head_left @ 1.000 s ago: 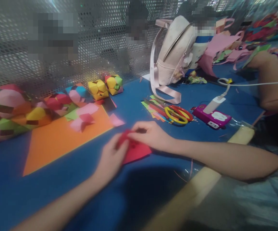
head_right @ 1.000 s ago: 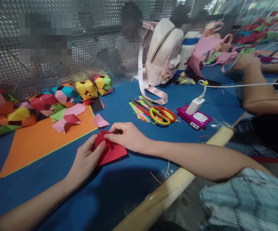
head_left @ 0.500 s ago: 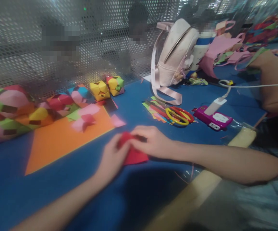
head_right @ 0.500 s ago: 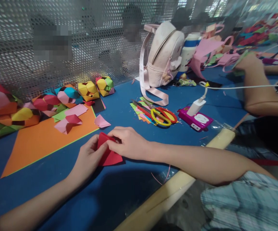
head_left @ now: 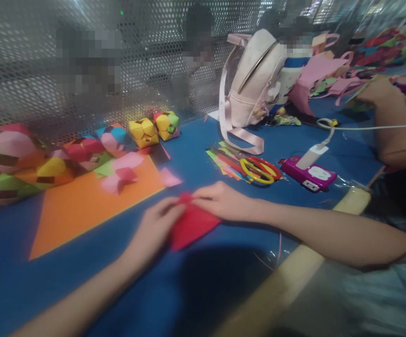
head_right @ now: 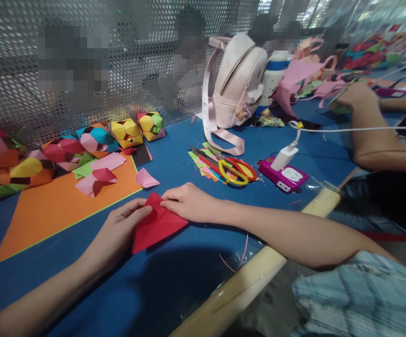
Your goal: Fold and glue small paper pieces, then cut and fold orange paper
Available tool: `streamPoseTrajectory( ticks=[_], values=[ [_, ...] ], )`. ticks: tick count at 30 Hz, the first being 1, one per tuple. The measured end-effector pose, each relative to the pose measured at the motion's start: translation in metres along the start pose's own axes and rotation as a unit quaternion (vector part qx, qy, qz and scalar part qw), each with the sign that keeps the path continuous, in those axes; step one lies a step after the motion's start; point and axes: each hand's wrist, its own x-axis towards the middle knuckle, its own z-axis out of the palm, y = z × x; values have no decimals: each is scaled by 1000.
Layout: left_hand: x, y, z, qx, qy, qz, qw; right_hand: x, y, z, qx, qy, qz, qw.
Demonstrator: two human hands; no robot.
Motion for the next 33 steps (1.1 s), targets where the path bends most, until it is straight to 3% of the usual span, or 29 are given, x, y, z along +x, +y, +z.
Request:
streamPoseTrajectory(
  ticks=[5,11,16,24,30,33],
  values=[
    [-3,0,0,40,34,3,999,0,-1,-1,13,-21,-12,1000],
    [-8,0,3,112,29,59,992,-3,-6,0,-12,-6,-50,999],
    [-8,2,1,90,51,61,993,-4,-7,0,-37,-13,-87,995],
    [-7,4,6,101,66,82,989,-3,-11,6,-8,11,-3,1000],
    [-6,7,3,91,7,36,995,-3,-7,3,8,23,-3,1000],
    [-6,8,2,101,8,30,994,-2,-7,6,25,38,-9,999]
  ],
)
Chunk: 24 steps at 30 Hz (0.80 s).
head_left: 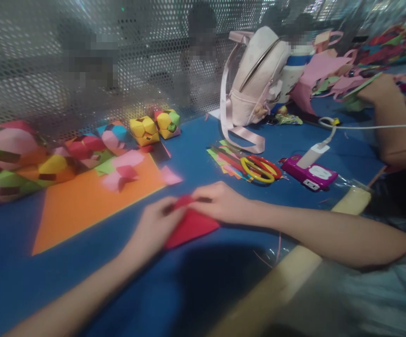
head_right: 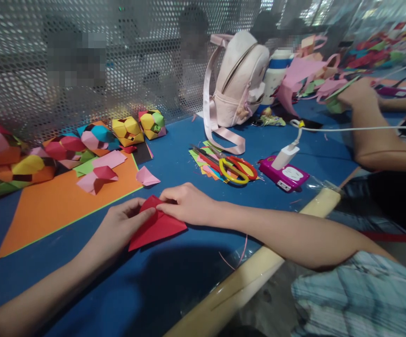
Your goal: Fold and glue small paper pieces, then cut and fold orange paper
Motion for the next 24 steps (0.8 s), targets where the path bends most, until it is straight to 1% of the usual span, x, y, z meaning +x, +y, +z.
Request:
streamPoseTrajectory(
  ticks=[4,7,10,15,19,21,24],
  values=[
    [0,1,1,30,25,16,999,1,-1,7,21,47,-5,999],
    [-1,2,2,45,25,26,998,1,-2,8,25,48,1,999],
    [-1,2,2,35,20,20,999,1,-2,5,37,40,8,998],
    [-2,3,2,-3,6,-10,1000,1,-2,5,50,41,29,997],
    [2,2,-2,-41,-34,-18,998,1,-1,7,55,41,34,997],
    [5,0,-4,-36,-50,-15,998,1,-1,9,59,40,38,997],
    [9,-1,-5,-5,-50,-4,999,1,-3,10,63,39,35,997]
  ],
)
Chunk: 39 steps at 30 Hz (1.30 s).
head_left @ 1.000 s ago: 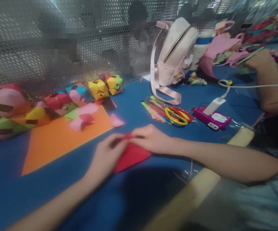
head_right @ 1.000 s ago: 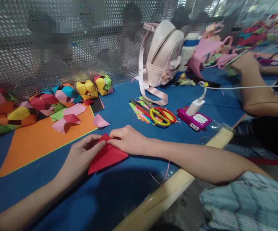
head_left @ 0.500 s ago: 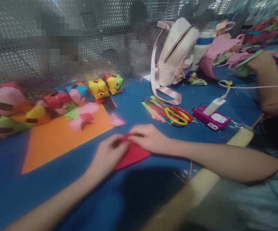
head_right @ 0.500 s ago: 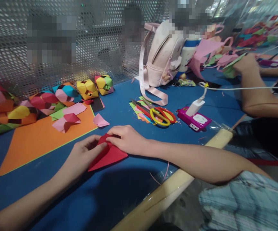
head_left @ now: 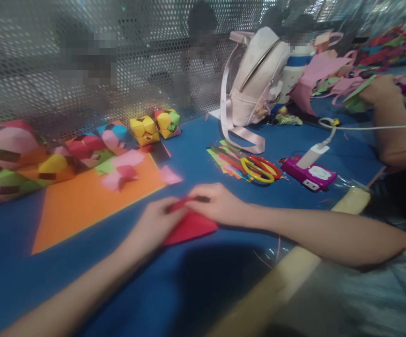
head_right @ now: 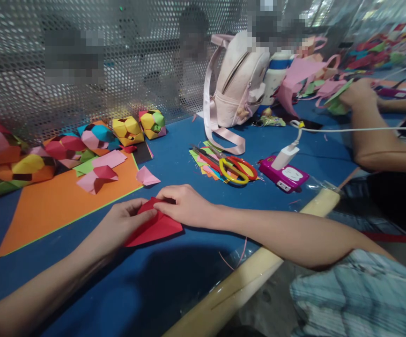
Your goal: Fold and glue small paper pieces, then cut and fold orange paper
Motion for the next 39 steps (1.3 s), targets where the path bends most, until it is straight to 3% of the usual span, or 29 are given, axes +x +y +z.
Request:
streamPoseTrajectory(
  ticks=[4,11,15,20,27,33,39],
  values=[
    [0,2,0,25,41,6,999,1,-3,-9,36,3,-26,999],
    [5,-1,-4,19,65,-3,998,11,5,-37,70,128,41,988],
    [7,-5,-4,7,79,1,997,17,8,-36,138,94,82,983],
    [6,-8,-1,-3,89,8,996,16,5,-29,124,44,99,986],
    [3,-7,5,63,99,32,993,10,4,-6,8,11,-9,1000],
    [1,-2,4,87,71,29,993,10,10,-4,12,-8,-25,1000],
    [6,-5,0,40,46,30,998,9,17,-5,14,7,-186,982]
  ],
)
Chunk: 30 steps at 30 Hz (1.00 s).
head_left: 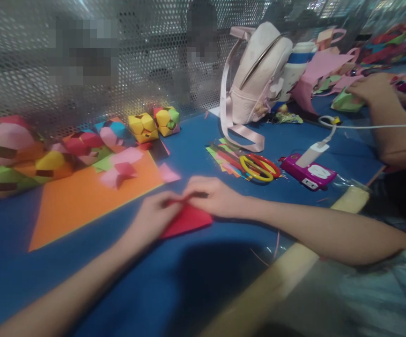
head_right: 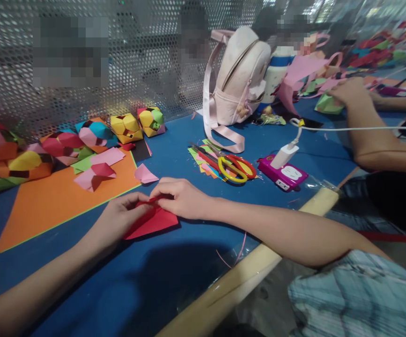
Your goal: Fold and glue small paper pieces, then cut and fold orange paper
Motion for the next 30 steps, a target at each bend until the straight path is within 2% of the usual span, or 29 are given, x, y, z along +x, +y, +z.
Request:
streamPoseTrajectory(
  ticks=[7,14,24,30],
  values=[
    [1,-7,-5,-93,-54,-23,994,-5,8,-6,-18,-20,-75,997],
    [0,-7,-5,-116,-60,-36,991,-5,4,-13,-49,-58,-85,994],
    [2,-15,-8,-165,-82,-29,982,-6,5,-14,-91,-66,-110,987],
    [0,-6,-6,-73,-64,-10,995,-7,4,-13,-96,-75,-111,986]
  ],
)
